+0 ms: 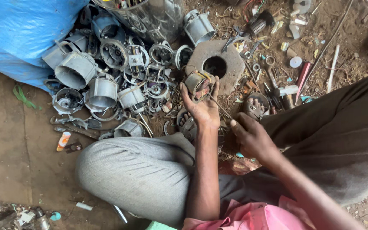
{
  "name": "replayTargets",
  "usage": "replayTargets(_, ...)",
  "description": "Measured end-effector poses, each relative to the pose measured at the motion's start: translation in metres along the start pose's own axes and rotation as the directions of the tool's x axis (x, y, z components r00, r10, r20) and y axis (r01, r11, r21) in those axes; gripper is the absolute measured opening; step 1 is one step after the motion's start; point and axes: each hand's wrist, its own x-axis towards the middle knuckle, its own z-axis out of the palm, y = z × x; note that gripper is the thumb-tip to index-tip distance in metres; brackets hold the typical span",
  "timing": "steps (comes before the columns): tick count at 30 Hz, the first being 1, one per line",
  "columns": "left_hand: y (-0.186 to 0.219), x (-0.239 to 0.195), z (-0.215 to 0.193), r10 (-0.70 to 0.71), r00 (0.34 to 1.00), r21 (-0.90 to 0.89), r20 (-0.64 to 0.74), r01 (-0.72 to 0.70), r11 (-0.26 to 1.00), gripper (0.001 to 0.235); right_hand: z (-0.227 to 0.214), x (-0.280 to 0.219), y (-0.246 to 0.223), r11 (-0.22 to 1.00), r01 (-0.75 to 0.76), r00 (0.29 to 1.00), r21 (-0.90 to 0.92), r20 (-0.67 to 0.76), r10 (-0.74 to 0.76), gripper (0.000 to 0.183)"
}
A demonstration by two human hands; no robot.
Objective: The person sits on the ground and uses a hammer and a metal rod to dismantle a cylindrical electrical component. They repeatedly strike the component to separate its parts and extract copper wire.
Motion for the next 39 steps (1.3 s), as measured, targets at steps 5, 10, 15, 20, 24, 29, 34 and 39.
replayTargets(5,0.012,-0.005,0.008,-0.111,0.989,-0.012,0.101,0.112,0.994,0.091,-0.007,0.008,-0.008,0.828,-0.429,0.9,0.36,0.251,0.357,0.021)
replayTargets(10,0.019,-0.006,0.009,-0.146,0.972,0.097,0.185,0.13,0.987,0.089,0.007,0.0,-0.006,0.928,-0.219,0.973,0.301,0.135,0.186,0.024)
replayTargets(15,0.013,-0.01,0.017,-0.097,0.969,0.036,0.228,0.092,0.995,0.08,0.013,-0.004,0.0,0.886,0.172,0.97,-0.43,-0.082,-0.228,0.017)
replayTargets(20,0.011,-0.019,0.02,-0.027,0.97,0.004,0.242,0.027,1.0,0.071,0.014,0.001,0.016,0.76,0.267,0.934,-0.593,-0.035,-0.355,0.014)
replayTargets(24,0.008,-0.019,0.022,0.001,0.97,0.059,0.245,-0.016,0.998,0.067,0.007,0.007,0.022,0.68,0.312,0.91,-0.663,0.002,-0.415,0.025)
replayTargets(29,0.007,-0.018,0.019,0.007,0.969,0.087,0.246,-0.029,0.996,0.065,-0.001,0.009,0.022,0.64,0.37,0.893,-0.673,0.069,-0.444,0.043)
replayTargets(34,0.014,-0.013,0.02,-0.027,0.98,0.025,0.196,0.023,0.999,0.066,0.0,0.011,0.015,0.766,0.212,0.962,-0.607,-0.007,-0.272,0.026)
replayTargets(39,0.022,-0.012,0.017,-0.104,0.992,-0.017,0.068,0.105,0.994,0.081,-0.007,0.002,-0.007,0.934,0.186,0.982,-0.304,0.032,-0.185,0.042)
